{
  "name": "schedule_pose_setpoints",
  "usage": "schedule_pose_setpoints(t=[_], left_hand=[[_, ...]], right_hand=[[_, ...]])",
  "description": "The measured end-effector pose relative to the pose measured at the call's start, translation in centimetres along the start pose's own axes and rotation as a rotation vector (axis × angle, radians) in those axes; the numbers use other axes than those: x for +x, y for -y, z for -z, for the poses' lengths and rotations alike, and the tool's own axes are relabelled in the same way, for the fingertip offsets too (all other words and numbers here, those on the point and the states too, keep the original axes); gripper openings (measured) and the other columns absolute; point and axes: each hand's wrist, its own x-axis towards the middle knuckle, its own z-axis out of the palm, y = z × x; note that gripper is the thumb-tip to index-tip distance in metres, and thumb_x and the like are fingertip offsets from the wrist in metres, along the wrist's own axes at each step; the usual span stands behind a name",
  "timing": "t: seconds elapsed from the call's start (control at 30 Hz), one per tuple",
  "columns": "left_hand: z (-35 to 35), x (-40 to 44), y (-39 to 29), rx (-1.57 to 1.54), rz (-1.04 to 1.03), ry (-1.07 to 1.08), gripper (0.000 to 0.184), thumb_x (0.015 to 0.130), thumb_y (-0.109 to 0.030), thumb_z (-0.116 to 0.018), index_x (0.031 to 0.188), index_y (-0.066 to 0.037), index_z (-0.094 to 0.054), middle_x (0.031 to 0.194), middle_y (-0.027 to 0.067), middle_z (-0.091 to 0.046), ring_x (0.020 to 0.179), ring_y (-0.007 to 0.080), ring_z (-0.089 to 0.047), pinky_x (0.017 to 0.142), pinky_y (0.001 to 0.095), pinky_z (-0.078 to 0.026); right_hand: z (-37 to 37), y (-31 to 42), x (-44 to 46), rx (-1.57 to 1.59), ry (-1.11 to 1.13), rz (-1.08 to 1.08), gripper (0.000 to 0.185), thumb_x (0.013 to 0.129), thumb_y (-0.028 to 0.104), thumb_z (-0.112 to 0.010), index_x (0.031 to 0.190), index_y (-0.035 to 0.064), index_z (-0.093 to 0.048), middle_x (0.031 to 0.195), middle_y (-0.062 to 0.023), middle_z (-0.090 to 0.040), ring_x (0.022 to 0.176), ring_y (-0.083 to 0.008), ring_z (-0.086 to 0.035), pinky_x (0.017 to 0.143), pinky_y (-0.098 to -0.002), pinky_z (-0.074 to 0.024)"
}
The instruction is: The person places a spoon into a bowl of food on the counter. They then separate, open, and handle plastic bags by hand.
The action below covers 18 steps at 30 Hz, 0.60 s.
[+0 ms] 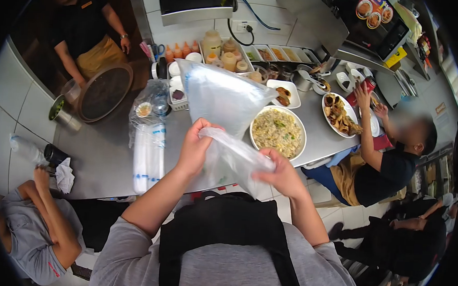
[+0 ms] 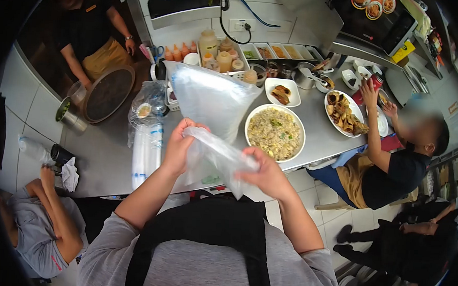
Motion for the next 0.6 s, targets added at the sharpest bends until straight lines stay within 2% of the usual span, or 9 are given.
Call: schedule_pose_setpoints(t=[0.07,0.2,0.33,0.37,0.4,0.43,0.5,0.57,0.6], left_hand=[[-1.4,-1.3,-2.1,-0.299,0.368,0.193,0.014,0.089,-0.007,-0.054,0.102,-0.008,-0.049,0.081,-0.0004,-0.056,0.069,0.0079,-0.051,0.067,0.0218,-0.044],[-3.8,-3.5,-0.9,-0.233,0.597,0.712,0.023,0.089,-0.014,-0.056,0.110,-0.008,-0.050,0.084,0.0001,-0.058,0.069,0.0081,-0.053,0.067,0.0215,-0.044],[-1.9,-3.6,0.2,0.529,0.150,0.536,0.020,0.082,-0.003,-0.055,0.102,-0.007,-0.055,0.085,0.0018,-0.056,0.077,0.0107,-0.054,0.069,0.0248,-0.046],[-0.3,-2.8,1.2,0.527,0.149,0.545,0.020,0.082,-0.003,-0.055,0.102,-0.007,-0.055,0.085,0.0018,-0.056,0.077,0.0107,-0.054,0.069,0.0248,-0.046],[1.3,-1.8,2.1,0.316,0.205,0.325,0.023,0.081,-0.001,-0.053,0.103,-0.007,-0.054,0.086,0.0027,-0.056,0.079,0.0113,-0.055,0.070,0.0267,-0.047],[2.2,-0.9,2.0,0.102,0.257,0.103,0.025,0.080,0.001,-0.050,0.103,-0.007,-0.054,0.087,0.0036,-0.056,0.082,0.0119,-0.056,0.071,0.0286,-0.047],[3.7,-0.3,0.9,-0.035,0.316,0.115,0.023,0.081,-0.001,-0.049,0.103,-0.007,-0.053,0.087,0.0040,-0.056,0.081,0.0123,-0.056,0.071,0.0302,-0.048],[4.5,-0.3,-1.3,-0.170,0.382,0.129,0.021,0.083,-0.003,-0.049,0.104,-0.007,-0.052,0.086,0.0043,-0.056,0.080,0.0128,-0.056,0.072,0.0319,-0.048],[5.0,-0.8,-2.9,-0.450,0.547,0.346,0.019,0.085,-0.007,-0.049,0.103,-0.007,-0.052,0.085,0.0044,-0.056,0.079,0.0131,-0.056,0.071,0.0323,-0.048]], right_hand=[[2.9,-5.9,1.9,0.129,-0.266,0.114,0.026,0.085,0.000,-0.057,0.110,0.0069,-0.052,0.094,0.0003,-0.055,0.085,-0.0082,-0.053,0.074,-0.0208,-0.0437],[4.1,-6.9,3.5,0.562,-0.854,0.243,0.022,0.087,0.000,-0.053,0.108,0.0066,-0.054,0.085,0.0006,-0.056,0.071,-0.0073,-0.053,0.063,-0.0193,-0.0444],[2.9,-3.5,1.7,0.648,-0.661,0.097,0.025,0.087,0.003,-0.055,0.112,0.0063,-0.053,0.088,-0.0005,-0.057,0.072,-0.0082,-0.054,0.064,-0.0208,-0.0463],[3.1,-2.7,0.8,0.604,-0.367,0.000,0.031,0.084,0.000,-0.056,0.115,0.0062,-0.053,0.089,-0.0009,-0.058,0.074,-0.0077,-0.055,0.066,-0.0211,-0.0467],[2.9,-1.7,0.1,0.548,-0.076,-0.093,0.038,0.081,-0.004,-0.058,0.117,0.0062,-0.052,0.091,-0.0013,-0.058,0.076,-0.0072,-0.055,0.068,-0.0215,-0.0471],[1.9,-0.5,-0.3,0.542,-0.084,-0.088,0.038,0.081,-0.004,-0.058,0.117,0.0062,-0.052,0.091,-0.0013,-0.058,0.076,-0.0072,-0.055,0.068,-0.0215,-0.0471],[-0.9,1.4,-0.7,0.582,0.189,-0.080,0.045,0.076,-0.007,-0.059,0.119,0.0065,-0.052,0.092,0.0010,-0.057,0.075,-0.0057,-0.053,0.064,-0.0208,-0.0460],[-1.5,0.7,-0.3,0.465,0.064,-0.078,0.048,0.074,-0.011,-0.058,0.118,0.0055,-0.052,0.093,0.0007,-0.057,0.075,-0.0059,-0.053,0.065,-0.0202,-0.0453],[-0.7,-1.1,0.2,0.240,-0.146,-0.053,0.047,0.075,-0.011,-0.057,0.118,0.0049,-0.052,0.093,0.0000,-0.057,0.076,-0.0065,-0.054,0.066,-0.0204,-0.0455]])
